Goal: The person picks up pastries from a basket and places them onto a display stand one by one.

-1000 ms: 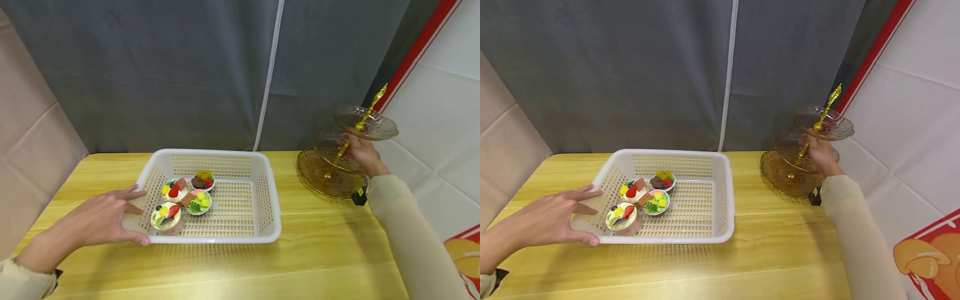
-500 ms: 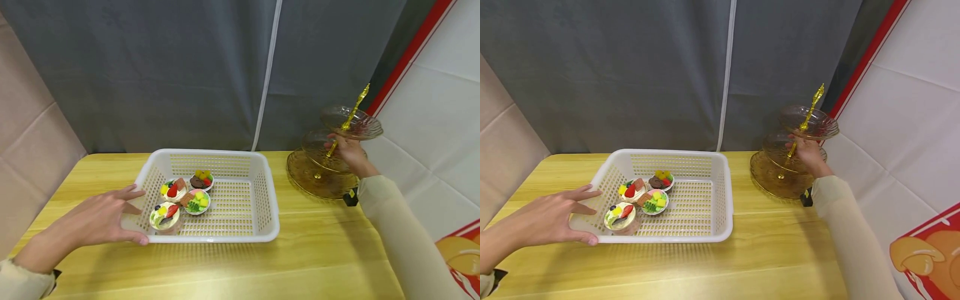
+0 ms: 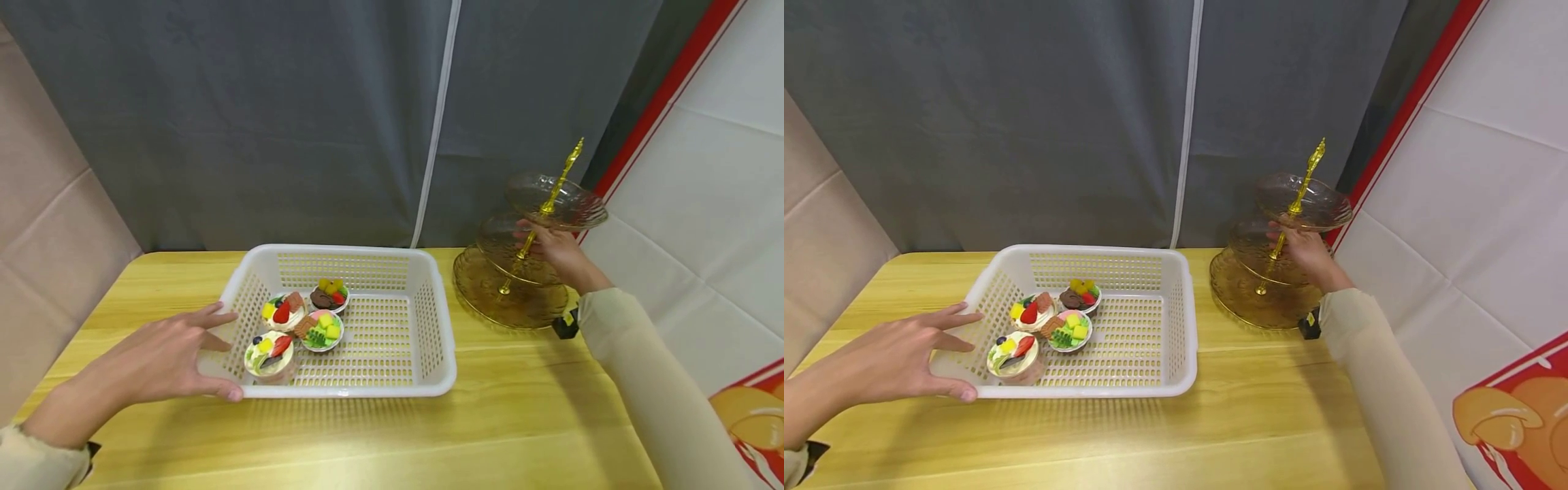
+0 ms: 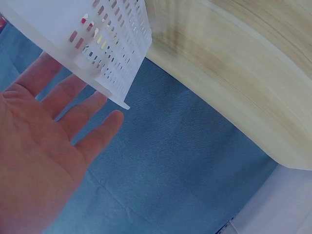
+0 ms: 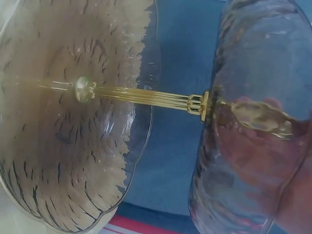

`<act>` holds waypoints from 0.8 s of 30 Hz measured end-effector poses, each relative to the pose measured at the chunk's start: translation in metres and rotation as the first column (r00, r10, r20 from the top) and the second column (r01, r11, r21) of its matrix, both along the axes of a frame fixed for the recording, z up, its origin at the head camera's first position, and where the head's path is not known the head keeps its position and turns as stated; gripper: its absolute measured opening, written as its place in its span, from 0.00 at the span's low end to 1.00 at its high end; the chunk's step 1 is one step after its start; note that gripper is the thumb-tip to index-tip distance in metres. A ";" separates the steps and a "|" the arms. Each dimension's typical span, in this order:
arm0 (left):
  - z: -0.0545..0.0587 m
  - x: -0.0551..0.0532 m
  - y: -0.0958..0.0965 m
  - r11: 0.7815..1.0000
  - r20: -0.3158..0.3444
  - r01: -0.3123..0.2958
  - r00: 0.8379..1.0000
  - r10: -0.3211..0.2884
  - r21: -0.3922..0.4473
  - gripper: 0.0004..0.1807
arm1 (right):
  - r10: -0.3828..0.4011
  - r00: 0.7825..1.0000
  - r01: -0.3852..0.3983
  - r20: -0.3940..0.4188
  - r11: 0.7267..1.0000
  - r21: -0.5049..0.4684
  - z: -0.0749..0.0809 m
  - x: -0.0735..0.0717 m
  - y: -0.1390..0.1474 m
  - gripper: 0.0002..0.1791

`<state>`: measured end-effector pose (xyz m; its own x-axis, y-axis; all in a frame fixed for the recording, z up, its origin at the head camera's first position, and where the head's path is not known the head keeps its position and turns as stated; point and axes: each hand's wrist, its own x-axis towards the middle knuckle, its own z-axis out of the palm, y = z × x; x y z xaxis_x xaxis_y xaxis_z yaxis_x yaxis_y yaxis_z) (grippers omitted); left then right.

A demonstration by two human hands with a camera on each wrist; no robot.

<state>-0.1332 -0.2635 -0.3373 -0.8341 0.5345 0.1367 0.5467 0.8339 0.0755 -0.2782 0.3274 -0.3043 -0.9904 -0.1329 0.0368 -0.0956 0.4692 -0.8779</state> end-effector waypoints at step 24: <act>-0.002 0.000 -0.002 1.000 -0.025 0.020 0.999 -0.019 0.004 0.42 | 0.029 1.000 -0.029 0.011 0.998 -0.057 0.004 0.004 -0.036 0.32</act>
